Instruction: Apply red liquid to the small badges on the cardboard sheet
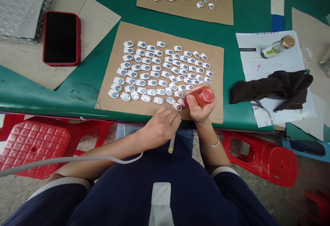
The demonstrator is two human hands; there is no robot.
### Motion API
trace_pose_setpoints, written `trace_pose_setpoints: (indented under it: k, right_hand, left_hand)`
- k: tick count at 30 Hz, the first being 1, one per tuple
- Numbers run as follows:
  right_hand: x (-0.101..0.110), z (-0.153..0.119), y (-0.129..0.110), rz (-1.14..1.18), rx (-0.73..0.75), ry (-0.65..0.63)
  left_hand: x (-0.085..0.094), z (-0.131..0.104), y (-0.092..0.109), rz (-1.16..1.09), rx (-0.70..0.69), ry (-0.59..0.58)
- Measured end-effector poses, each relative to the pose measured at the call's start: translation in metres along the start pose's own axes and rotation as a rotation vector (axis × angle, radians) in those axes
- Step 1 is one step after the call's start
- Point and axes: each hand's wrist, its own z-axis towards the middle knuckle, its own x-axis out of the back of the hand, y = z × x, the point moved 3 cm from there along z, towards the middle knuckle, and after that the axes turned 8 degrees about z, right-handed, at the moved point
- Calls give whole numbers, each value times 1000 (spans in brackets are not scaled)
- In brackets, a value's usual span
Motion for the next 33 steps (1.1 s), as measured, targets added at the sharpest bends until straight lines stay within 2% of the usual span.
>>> trace_pose_setpoints:
  k: [12, 20, 28, 33]
  right_hand:
    - [4, -2, 3, -30, -37, 20]
    - [6, -4, 3, -56, -16, 25]
    - [7, -6, 3, -23, -12, 12]
    - [7, -4, 0, -10, 34, -7]
  left_hand:
    - [-1, -1, -2, -62, 10, 24]
    - [-2, -1, -5, -115, 31, 28]
    - [-4, -3, -8, -199, 63, -23]
    - [-4, -3, -10, -248, 67, 0]
